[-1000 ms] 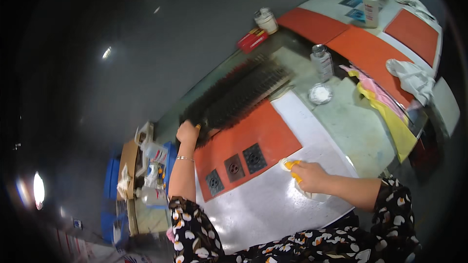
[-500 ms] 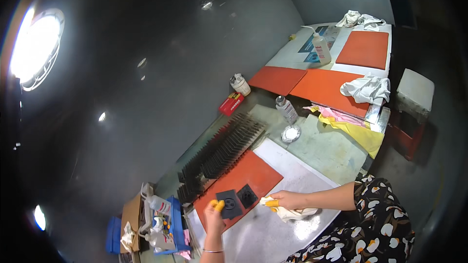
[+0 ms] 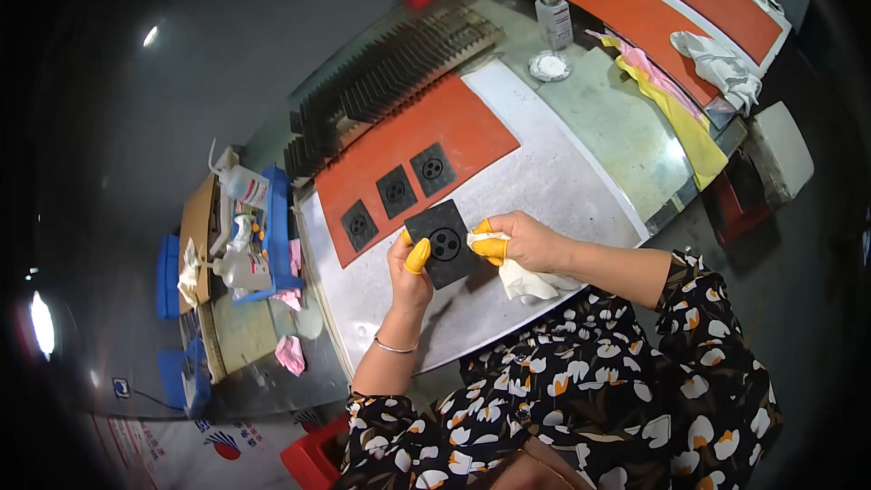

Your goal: The person wipes small, dark rectangular electronic components with a white cloth on a metal workbench. They handle the items one by one, flipping them over to clean both sides, and occasionally switch to a pink cloth. The person also wipes the metal surface of the workbench between handling the components.

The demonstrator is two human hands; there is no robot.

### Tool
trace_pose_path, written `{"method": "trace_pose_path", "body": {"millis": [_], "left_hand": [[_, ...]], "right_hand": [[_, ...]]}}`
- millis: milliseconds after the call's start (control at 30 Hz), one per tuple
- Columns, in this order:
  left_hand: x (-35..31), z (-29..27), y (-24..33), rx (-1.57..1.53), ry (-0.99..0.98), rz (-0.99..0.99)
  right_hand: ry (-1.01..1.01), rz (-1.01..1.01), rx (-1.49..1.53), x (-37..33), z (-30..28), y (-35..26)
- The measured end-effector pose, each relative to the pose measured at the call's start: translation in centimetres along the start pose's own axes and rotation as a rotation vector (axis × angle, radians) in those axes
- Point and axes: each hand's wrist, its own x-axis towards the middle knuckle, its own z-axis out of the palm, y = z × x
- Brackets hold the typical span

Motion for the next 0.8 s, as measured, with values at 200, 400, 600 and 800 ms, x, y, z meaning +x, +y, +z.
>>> {"method": "trace_pose_path", "body": {"millis": [200,400,600,800], "left_hand": [[-0.6,-0.3,-1.8,-0.279,-0.009,-0.353],[-0.7,0.5,0.0,-0.314,-0.37,-0.343],[-0.8,-1.8,-0.2,-0.555,-0.412,-0.55],[-1.1,-0.6,-0.4,-0.489,-0.496,-0.453]], "right_hand": [[0.055,-0.154,-0.331,-0.6,0.6,0.4],[0.052,-0.195,-0.429,-0.5,-0.4,1.4],[-0.064,-0.151,-0.655,-2.1,-0.9,0.3],[-0.058,-0.492,-0.973,-3.0,-5.2,-0.3]]}}
